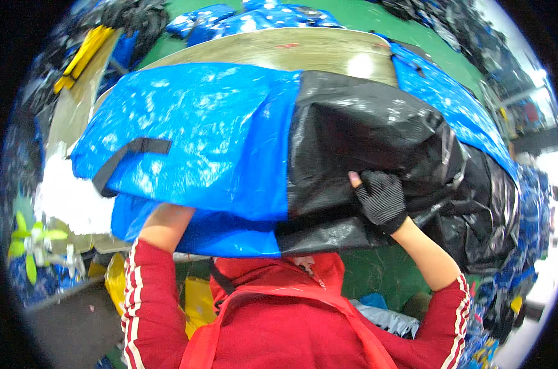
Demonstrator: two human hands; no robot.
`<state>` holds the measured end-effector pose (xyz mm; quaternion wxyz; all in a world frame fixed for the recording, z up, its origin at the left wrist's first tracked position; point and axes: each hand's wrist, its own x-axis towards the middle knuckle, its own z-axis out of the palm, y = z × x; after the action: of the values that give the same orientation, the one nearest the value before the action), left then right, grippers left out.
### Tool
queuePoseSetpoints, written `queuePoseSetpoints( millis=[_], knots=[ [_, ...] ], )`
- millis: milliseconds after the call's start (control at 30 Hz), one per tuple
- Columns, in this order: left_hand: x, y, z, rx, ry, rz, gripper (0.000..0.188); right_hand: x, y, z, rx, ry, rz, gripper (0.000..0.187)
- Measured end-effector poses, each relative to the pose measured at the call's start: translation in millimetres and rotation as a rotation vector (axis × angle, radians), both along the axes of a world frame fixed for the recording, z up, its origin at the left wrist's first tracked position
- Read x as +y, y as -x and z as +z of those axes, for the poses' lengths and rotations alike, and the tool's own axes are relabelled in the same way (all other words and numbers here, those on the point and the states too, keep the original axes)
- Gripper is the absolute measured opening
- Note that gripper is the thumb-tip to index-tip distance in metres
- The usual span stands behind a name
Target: The person repeatedly picks a blue and black pouch, places it into a clear plastic bag, seals the bag, and sets it aside on the table. The cycle repeats with multiple pouches in a warehouse-like setting.
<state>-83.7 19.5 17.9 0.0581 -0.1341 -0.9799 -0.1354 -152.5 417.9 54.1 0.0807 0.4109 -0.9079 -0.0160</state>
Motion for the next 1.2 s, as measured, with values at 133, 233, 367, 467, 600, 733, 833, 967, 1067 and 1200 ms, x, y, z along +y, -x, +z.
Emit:
queuePoseSetpoints(
  millis=[133, 233, 367, 467, 600, 733, 833, 967, 1067, 1200],
  knots=[
    [68, -8, 4, 0.025, 0.005, 0.035, 0.067, -31, 12, 37, 0.439, 0.149, 0.391, 0.024],
    [83, -10, -23, 0.054, 0.023, 0.092, 0.065, -38, 10, 80, -0.091, -0.017, 0.451, 0.019],
    [76, -5, -65, 0.03, 0.003, 0.099, 0.062, -20, -4, 84, -0.272, -0.329, 0.485, 0.027],
    [82, -25, -26, -0.02, -0.016, 0.044, 0.06, -4, -6, 42, -0.304, -0.242, 0.533, 0.037],
    [101, -71, 109, -0.931, -0.335, -0.34, 0.057, -10, -8, 21, -0.292, -0.393, 0.453, 0.048],
    [100, -31, 171, -0.521, -0.303, -0.157, 0.05, -75, -15, 87, -0.576, -0.816, 0.326, 0.053],
    [89, 21, 103, 0.035, 0.295, -0.219, 0.085, -86, 9, 129, -0.638, -0.45, 0.152, 0.047],
    [56, -11, 14, -0.299, 0.391, -0.215, 0.092, -10, 47, 73, 0.341, 0.07, -0.108, 0.078],
    [47, -15, 22, -0.325, 0.273, -0.303, 0.081, 34, 52, -19, -0.074, -0.024, -0.165, 0.085],
    [96, 52, 43, -0.106, -0.126, -0.246, 0.059, 31, 54, -46, -0.021, -0.093, -0.226, 0.085]
  ],
)
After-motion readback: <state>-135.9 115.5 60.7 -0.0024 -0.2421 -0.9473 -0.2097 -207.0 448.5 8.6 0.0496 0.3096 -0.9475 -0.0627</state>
